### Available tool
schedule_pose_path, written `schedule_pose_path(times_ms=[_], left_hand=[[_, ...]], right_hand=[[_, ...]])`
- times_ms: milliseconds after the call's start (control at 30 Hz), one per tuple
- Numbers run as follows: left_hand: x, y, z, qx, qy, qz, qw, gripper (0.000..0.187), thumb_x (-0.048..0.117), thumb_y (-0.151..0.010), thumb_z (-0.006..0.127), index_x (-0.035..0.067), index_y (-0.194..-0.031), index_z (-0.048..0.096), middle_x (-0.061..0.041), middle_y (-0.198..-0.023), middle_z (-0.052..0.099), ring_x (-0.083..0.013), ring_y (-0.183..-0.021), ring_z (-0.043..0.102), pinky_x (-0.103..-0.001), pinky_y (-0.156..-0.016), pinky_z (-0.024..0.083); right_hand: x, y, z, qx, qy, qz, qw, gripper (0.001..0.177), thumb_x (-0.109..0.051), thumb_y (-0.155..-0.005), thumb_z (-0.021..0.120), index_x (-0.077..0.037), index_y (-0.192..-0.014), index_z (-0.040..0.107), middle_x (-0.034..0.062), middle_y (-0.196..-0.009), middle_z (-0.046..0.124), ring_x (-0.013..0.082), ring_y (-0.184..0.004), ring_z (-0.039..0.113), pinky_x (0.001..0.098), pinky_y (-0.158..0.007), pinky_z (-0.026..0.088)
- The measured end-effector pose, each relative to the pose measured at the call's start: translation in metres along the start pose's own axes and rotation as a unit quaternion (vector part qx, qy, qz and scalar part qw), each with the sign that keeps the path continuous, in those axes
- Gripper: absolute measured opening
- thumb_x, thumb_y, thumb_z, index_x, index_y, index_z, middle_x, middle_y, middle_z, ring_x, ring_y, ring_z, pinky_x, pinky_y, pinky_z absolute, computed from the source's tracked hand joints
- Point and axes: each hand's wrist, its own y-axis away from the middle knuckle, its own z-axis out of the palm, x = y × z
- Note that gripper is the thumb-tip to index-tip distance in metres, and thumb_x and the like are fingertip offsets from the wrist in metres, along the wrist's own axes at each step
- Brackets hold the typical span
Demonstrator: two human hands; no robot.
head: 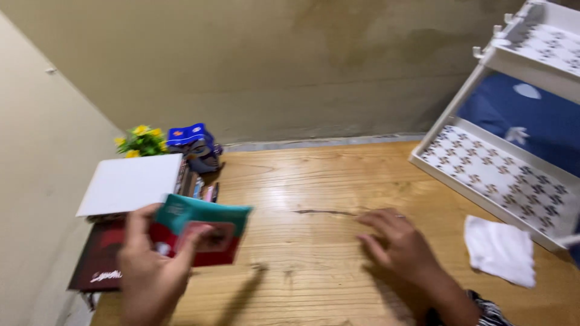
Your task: Assemble a two-tier plastic storage shelf and organize stationery items on it.
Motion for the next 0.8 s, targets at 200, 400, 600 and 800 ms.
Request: schedule_pose_path(times_ms=[200,400,600,800], left_hand=[[0.019,0.022,0.083,-0.249,0.25,0.114,0.929,0.047,0.015,-0.076,0.086,0.005,-0.112,0.058,-0.005,-0.087,0.075,-0.0098,-0.08,0.073,-0.027,-0.068,0.059],[0.019,0.049,0.135,-0.347,0.303,0.089,0.883,0.045,0.013,-0.078,0.088,0.004,-0.113,0.061,-0.007,-0.087,0.073,-0.0117,-0.081,0.069,-0.028,-0.071,0.057],[-0.008,0.067,0.182,-0.37,0.415,0.062,0.829,0.048,0.008,-0.08,0.083,0.002,-0.121,0.058,-0.011,-0.103,0.072,-0.0146,-0.096,0.07,-0.028,-0.085,0.057],[-0.036,0.071,0.21,-0.347,0.409,-0.068,0.841,0.049,0.007,-0.083,0.072,0.004,-0.13,0.056,-0.013,-0.108,0.071,-0.0197,-0.088,0.075,-0.031,-0.075,0.058]], right_hand=[[-0.048,0.008,-0.009,-0.028,-0.137,-0.132,0.981,0.051,-0.022,-0.09,0.078,-0.007,-0.136,0.063,0.0175,-0.127,0.072,0.0303,-0.115,0.069,0.0411,-0.093,0.057],[-0.051,0.006,-0.027,-0.113,-0.183,-0.058,0.975,0.055,-0.018,-0.089,0.077,-0.011,-0.14,0.061,0.011,-0.111,0.074,0.0217,-0.089,0.075,0.0337,-0.077,0.061],[-0.037,0.016,-0.052,-0.099,-0.167,-0.092,0.977,0.042,-0.007,-0.087,0.076,-0.008,-0.129,0.069,0.0107,-0.103,0.075,0.0212,-0.089,0.072,0.033,-0.074,0.058],[-0.027,0.022,-0.12,0.049,-0.099,-0.052,0.992,0.038,-0.002,-0.088,0.074,-0.013,-0.124,0.074,0.0053,-0.102,0.077,0.0138,-0.085,0.073,0.0272,-0.074,0.064]])
